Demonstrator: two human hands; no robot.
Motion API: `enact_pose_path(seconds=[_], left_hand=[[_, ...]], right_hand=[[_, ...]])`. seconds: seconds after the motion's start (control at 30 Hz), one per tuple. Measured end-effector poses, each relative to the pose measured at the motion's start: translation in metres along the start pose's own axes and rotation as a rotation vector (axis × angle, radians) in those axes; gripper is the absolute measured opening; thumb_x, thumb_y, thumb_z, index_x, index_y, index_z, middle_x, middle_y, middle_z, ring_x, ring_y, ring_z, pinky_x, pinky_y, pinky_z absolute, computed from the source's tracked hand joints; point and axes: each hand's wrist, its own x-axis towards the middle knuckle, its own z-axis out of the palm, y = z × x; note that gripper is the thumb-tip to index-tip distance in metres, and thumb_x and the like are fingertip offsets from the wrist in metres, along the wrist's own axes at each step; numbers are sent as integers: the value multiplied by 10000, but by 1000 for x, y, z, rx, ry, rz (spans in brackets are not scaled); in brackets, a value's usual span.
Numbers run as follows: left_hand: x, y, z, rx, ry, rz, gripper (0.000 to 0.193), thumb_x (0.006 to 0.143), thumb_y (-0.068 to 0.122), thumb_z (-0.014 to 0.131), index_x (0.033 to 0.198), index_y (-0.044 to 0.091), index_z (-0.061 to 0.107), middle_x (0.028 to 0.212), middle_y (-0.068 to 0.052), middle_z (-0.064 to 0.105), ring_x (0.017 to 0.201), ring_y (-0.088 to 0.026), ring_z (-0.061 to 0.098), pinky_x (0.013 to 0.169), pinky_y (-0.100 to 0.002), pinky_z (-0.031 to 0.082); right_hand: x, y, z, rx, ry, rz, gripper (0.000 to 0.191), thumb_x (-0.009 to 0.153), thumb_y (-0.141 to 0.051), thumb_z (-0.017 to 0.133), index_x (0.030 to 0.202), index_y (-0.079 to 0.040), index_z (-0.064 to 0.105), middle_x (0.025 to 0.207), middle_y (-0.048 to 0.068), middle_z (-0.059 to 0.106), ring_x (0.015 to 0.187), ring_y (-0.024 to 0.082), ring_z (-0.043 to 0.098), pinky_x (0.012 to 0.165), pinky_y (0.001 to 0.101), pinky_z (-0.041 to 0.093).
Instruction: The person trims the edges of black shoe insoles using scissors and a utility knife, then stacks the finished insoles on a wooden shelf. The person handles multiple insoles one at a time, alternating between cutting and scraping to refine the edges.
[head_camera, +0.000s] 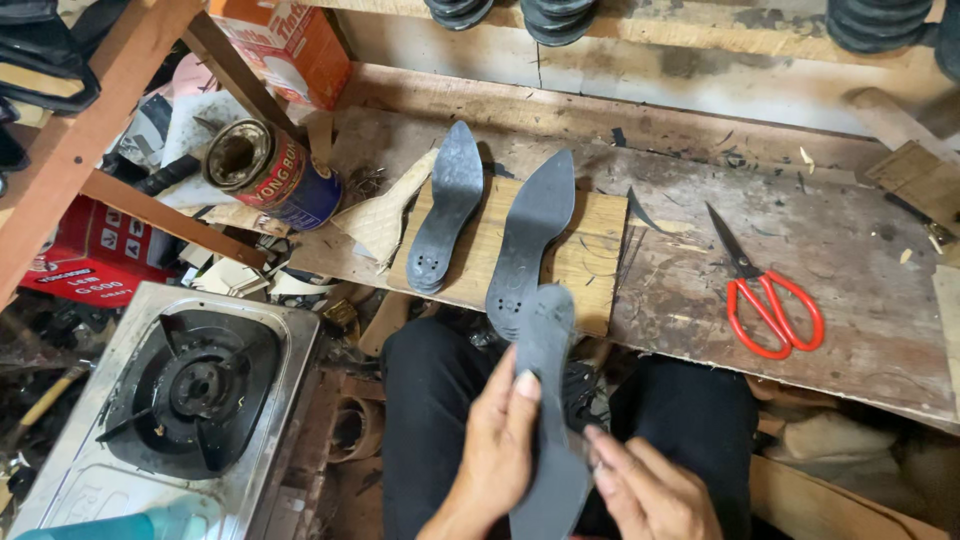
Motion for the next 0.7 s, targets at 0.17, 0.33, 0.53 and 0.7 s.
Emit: enact_pose_path(seconds=[0.17,0.33,0.53,0.7], left_hand=[[-4,5,5,35,-18,-53,518,1071,209,457,1542,-7,438,1332,-116,661,1188,-146,594,1032,-281,464],[-1,12,2,81,-33,-38,508,1066,204,451,1531,-1,440,1352,-105,671,1229,-144,599,1063,-280,451],[-3,7,3,-9,-91,-86,505,1066,188,462,1529,-10,442,1407,-103,632,1284,-141,560,1090,-279,420],[-7,-9,0,-170,-123,-124,513,1071,188,459,1539,-20,430,1417,-108,618,1283,-145,559,1093,-282,418]], right_hand=[[1,4,-2,100,-38,33,348,915,-136,639,1241,-31,699,881,70,752,776,185,782,694,287,609],[3,6,1,31,-35,99,352,888,-144,664,1224,-55,720,842,65,748,712,177,786,656,291,607],[16,0,-4,-79,5,-65,382,854,-105,691,1233,-56,709,816,60,717,692,199,760,649,325,604],[28,-14,-7,-139,75,-135,407,822,-99,697,1224,-39,698,815,61,702,686,212,734,652,333,590]])
